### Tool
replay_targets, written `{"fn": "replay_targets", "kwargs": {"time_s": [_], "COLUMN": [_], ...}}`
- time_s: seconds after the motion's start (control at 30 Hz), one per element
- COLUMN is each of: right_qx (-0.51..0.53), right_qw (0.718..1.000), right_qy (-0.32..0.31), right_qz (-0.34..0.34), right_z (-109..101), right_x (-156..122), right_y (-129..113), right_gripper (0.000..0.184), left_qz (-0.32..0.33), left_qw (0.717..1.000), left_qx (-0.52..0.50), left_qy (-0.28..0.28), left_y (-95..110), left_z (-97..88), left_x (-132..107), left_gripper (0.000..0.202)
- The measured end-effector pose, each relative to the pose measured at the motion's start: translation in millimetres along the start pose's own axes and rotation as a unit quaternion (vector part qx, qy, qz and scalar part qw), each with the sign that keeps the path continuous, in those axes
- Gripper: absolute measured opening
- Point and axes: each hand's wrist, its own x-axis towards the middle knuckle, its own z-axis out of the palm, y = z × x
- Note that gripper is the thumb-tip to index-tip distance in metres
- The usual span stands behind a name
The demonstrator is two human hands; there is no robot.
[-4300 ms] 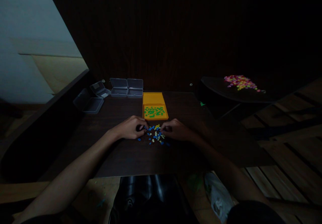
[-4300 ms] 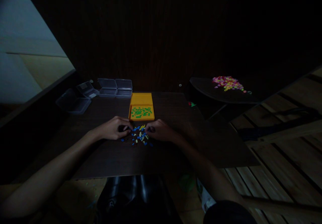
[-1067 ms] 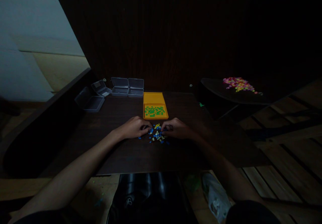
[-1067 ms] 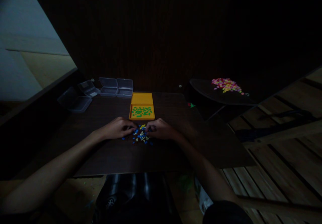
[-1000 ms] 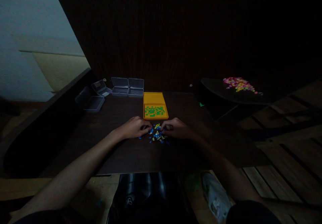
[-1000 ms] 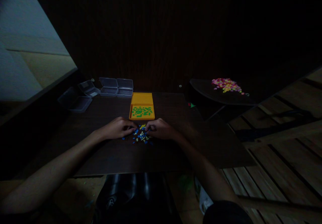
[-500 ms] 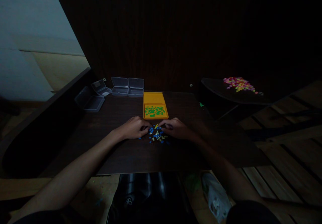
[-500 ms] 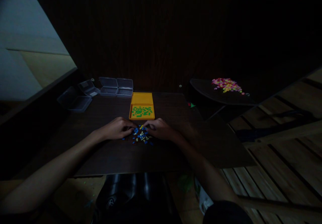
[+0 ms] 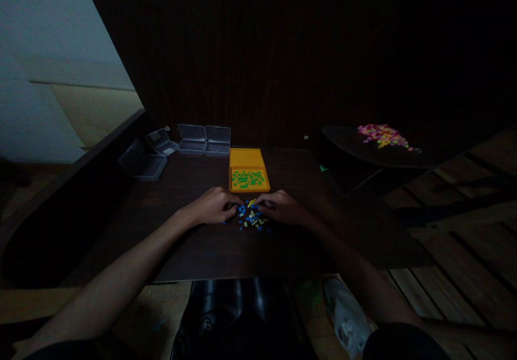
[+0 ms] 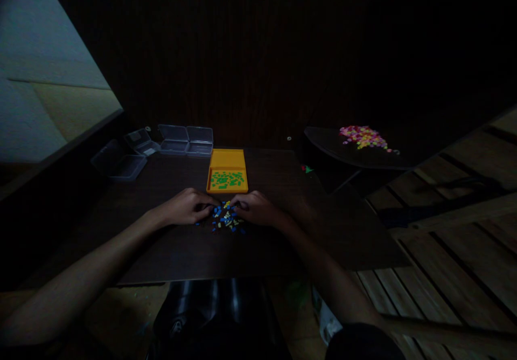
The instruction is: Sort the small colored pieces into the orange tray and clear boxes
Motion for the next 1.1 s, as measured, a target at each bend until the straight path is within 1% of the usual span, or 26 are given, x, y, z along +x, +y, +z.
{"fn": "replay_targets", "kwargs": {"time_s": [0.27,0.4,0.53,0.73,0.93,1.0,1.1], "right_qx": [0.012,0.012,0.015,-0.001,-0.051,-0.047,-0.019], "right_qw": [1.0,0.999,0.999,0.997,0.995,0.995,0.997], "right_qy": [0.0,0.0,-0.003,0.001,-0.005,-0.008,0.01], "right_qz": [-0.021,-0.033,-0.043,-0.079,-0.084,-0.084,-0.075], "right_z": [1.2,1.0,0.5,-1.3,-1.9,-2.0,-2.0], "right_x": [-0.2,-0.4,-1.4,-4.3,-6.6,-6.8,-6.4], "right_y": [-0.5,-1.4,-0.2,3.6,3.8,2.7,0.9], "right_gripper": [0.023,0.022,0.022,0.019,0.018,0.018,0.02], "left_qz": [0.021,0.025,0.018,-0.005,-0.014,-0.015,-0.023], "left_qw": [1.0,1.0,0.999,0.996,0.997,0.998,0.998], "left_qx": [-0.014,-0.012,0.02,0.084,0.07,0.055,0.049], "left_qy": [-0.014,0.003,0.02,-0.007,-0.018,-0.016,-0.007], "left_y": [3.9,5.6,6.5,7.8,9.6,9.2,8.5], "left_z": [1.9,1.5,2.6,4.7,2.2,1.8,2.1], "left_x": [0.5,0.7,1.0,2.3,2.6,2.6,2.5], "left_gripper": [0.03,0.03,0.035,0.042,0.037,0.034,0.031]}}
